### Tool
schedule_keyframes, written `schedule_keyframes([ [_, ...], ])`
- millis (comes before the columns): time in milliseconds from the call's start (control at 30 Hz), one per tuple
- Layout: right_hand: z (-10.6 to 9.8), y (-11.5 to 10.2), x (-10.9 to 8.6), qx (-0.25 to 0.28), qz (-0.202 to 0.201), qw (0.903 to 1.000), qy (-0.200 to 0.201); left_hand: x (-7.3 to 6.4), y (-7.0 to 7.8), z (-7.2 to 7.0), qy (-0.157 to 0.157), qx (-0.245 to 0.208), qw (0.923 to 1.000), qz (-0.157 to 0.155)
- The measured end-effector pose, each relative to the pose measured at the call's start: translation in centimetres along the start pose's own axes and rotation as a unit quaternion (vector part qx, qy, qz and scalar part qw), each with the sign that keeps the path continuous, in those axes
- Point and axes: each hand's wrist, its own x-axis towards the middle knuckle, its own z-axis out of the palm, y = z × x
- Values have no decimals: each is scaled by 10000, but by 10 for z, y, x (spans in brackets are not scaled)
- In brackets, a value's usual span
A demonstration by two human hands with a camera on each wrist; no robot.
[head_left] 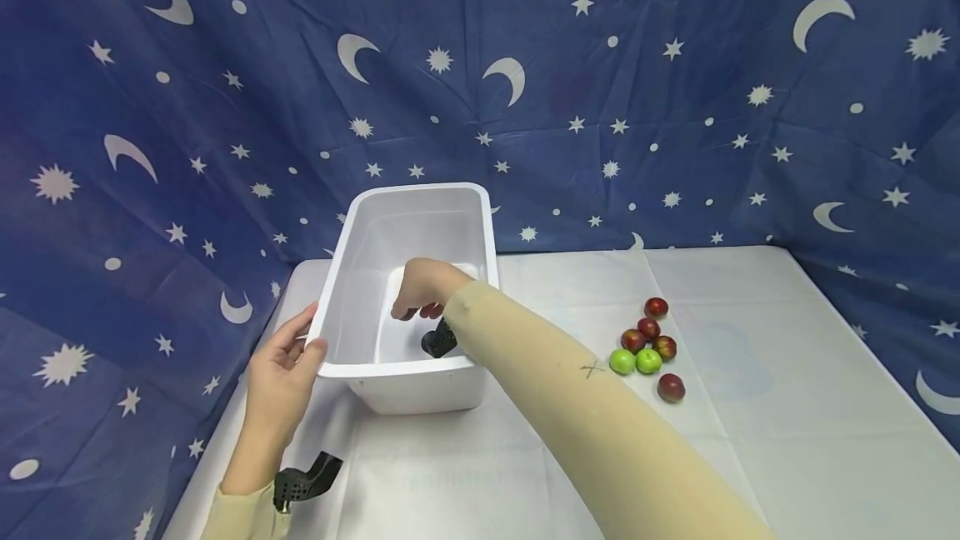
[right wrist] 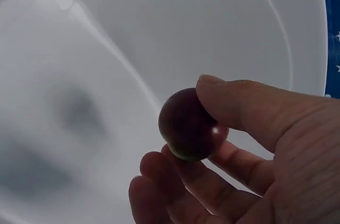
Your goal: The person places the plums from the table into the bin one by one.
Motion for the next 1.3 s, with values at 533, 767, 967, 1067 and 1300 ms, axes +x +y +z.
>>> schedule_keyframes([
  [533, -23, 1, -14, 1668, -1002, 9773, 842, 0, -1, 2, 19, 162, 9999, -19],
  [767, -66, 20, -47, 2799, -1741, 9368, 1175, 0, 0, 1, 64, 149, 9999, -45],
  [967, -82, 52, -73, 2831, -1952, 9251, 1610, -2, 0, -1, 63, 157, 9999, -28],
  [1067, -83, 69, -83, 2765, -1926, 9259, 1706, -2, -1, -2, 67, 144, 9999, 21],
  [1300, -76, 101, -106, 2682, -1791, 9242, 2044, -2, -1, 3, 103, -22, 9999, -8],
])
